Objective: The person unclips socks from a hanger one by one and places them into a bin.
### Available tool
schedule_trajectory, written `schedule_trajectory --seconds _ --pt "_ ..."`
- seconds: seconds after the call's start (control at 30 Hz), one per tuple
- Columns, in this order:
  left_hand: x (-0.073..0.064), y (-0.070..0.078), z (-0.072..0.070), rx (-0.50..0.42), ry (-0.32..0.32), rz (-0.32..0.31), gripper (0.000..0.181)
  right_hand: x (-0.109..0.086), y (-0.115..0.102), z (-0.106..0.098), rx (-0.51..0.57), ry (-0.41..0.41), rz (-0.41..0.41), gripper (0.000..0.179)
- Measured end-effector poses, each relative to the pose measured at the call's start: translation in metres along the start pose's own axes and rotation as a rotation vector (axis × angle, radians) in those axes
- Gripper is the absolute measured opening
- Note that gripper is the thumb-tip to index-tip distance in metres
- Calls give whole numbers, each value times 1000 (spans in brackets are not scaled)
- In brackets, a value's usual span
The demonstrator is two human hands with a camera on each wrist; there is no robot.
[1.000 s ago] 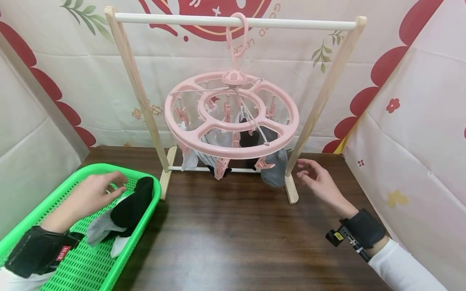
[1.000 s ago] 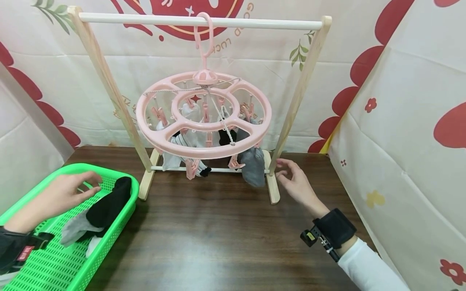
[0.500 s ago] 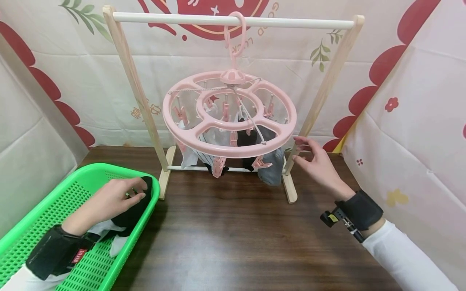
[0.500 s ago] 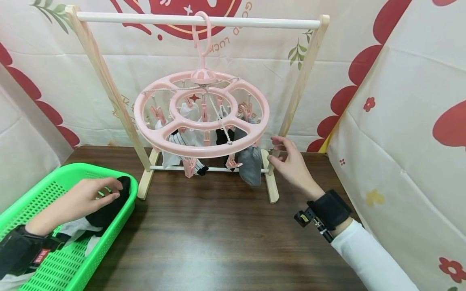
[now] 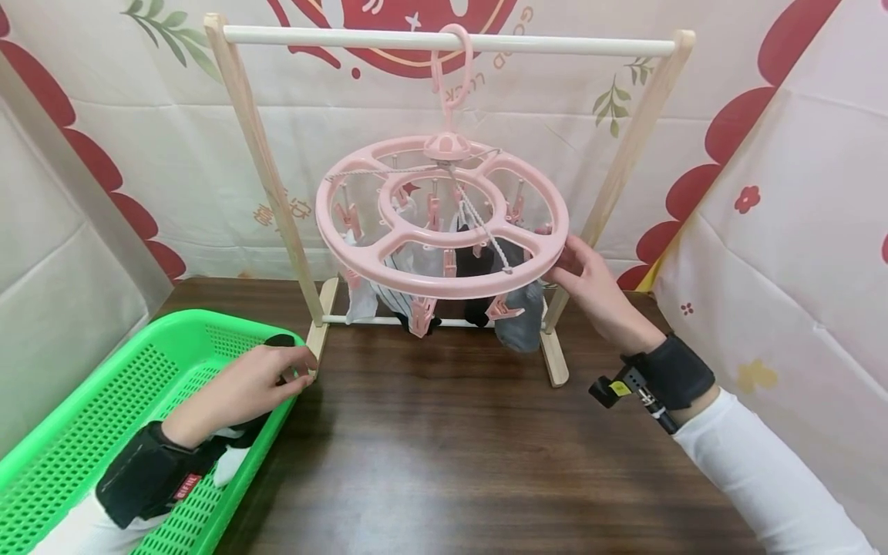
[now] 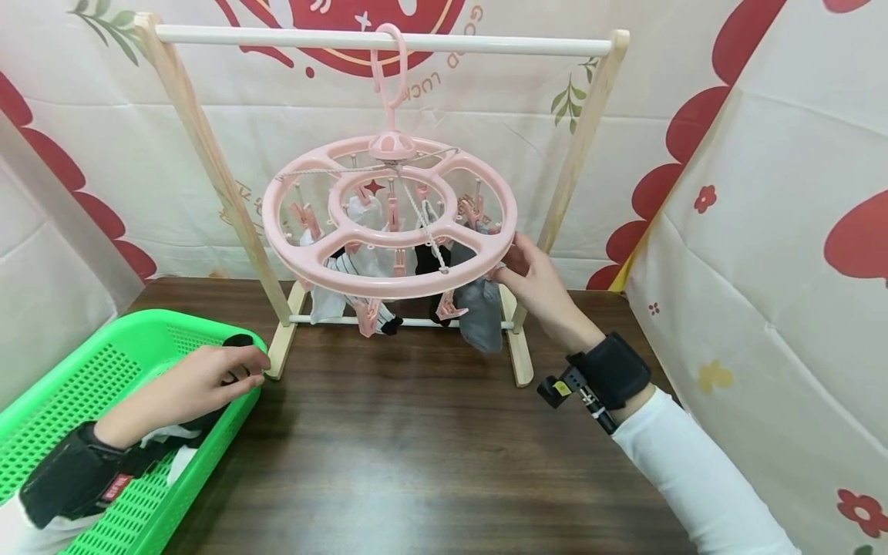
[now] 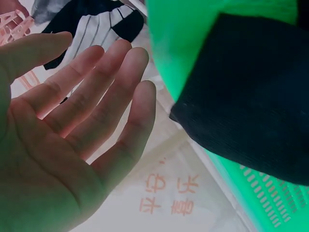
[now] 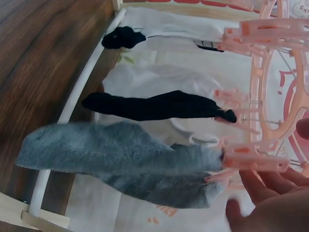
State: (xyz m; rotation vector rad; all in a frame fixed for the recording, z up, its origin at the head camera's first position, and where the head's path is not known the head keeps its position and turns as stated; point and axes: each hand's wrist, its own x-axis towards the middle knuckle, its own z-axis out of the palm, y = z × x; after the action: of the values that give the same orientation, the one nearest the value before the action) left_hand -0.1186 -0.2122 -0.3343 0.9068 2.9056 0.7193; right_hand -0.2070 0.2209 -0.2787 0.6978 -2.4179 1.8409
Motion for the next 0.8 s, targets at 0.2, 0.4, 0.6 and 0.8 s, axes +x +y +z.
schedule_trajectory --seconds 0.2,0.4,0.6,0.8 --pt "4 4 3 -2 -17 7 7 -5 -5 4 -40 -17 -13 59" --pt "6 5 9 -17 -28 25 7 -11 -3 8 -171 -31 -85 62" --pt "19 10 14 -16 -16 81 6 -17 -4 13 -233 -10 -100 61" --pt "46 20 29 -21 14 144 7 -21 -6 19 -281 5 -131 62"
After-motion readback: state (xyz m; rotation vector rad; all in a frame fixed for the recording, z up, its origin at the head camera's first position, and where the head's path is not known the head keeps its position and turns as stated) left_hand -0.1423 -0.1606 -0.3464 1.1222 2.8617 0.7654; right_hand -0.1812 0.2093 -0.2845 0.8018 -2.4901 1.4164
